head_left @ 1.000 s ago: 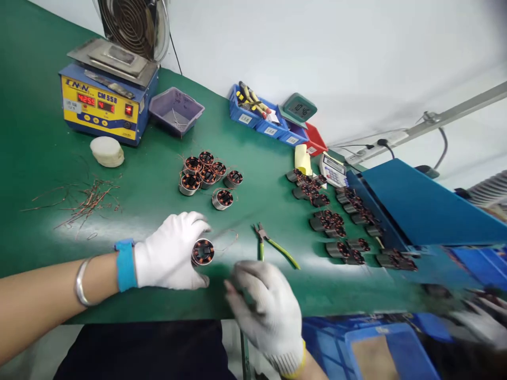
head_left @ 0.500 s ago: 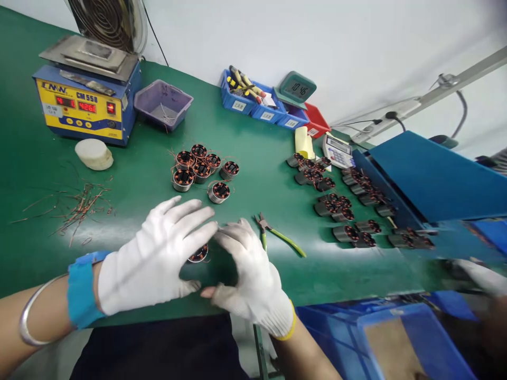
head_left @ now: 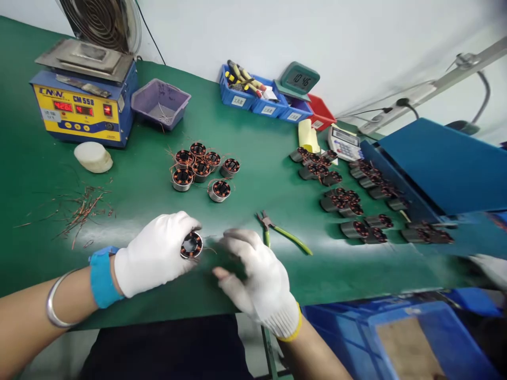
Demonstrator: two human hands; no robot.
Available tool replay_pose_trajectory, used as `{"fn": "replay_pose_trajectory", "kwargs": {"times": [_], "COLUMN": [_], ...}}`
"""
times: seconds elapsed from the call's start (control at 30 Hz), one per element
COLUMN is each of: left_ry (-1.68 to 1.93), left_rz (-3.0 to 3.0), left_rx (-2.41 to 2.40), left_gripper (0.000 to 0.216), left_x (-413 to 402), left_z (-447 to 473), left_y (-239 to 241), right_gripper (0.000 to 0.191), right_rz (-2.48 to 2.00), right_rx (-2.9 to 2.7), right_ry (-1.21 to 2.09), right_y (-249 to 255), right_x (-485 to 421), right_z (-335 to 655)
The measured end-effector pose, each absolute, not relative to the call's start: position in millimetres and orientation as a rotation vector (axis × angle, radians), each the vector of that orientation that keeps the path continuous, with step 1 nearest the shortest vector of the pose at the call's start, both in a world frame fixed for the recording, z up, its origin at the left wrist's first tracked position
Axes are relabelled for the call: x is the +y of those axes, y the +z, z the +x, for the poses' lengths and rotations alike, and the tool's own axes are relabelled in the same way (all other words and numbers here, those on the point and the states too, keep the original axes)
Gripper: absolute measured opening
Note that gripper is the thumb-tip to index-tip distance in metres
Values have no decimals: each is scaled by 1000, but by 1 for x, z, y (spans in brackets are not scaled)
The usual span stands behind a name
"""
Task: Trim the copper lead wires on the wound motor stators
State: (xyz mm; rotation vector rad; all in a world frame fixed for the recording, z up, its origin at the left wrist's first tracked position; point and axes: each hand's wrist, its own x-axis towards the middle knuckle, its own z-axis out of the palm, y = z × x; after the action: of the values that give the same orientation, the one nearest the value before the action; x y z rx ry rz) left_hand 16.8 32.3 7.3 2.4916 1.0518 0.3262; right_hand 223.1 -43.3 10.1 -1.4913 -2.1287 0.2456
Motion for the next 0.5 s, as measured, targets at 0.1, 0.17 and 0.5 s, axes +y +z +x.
{"fn": "replay_pose_trajectory", "kwargs": {"times": [0.1,0.17,0.5], "left_ry": [380,403,268], "left_rz": [2473,2478,2518], "left_rx": [1075,1077,945], "left_gripper": [37,42,20], "left_x": [31,31,30], "left_z": [18,18,19], "left_y": [4,2,4], "right_gripper": [32,13,23], "right_rz": [-1633,-1620,-1664], "right_rx": [-2175,-2268,-2310], "right_ry": [304,370,159], "right_y": [9,6,6], "right_x": [-37,-33,-32], "right_z": [207,202,209]}}
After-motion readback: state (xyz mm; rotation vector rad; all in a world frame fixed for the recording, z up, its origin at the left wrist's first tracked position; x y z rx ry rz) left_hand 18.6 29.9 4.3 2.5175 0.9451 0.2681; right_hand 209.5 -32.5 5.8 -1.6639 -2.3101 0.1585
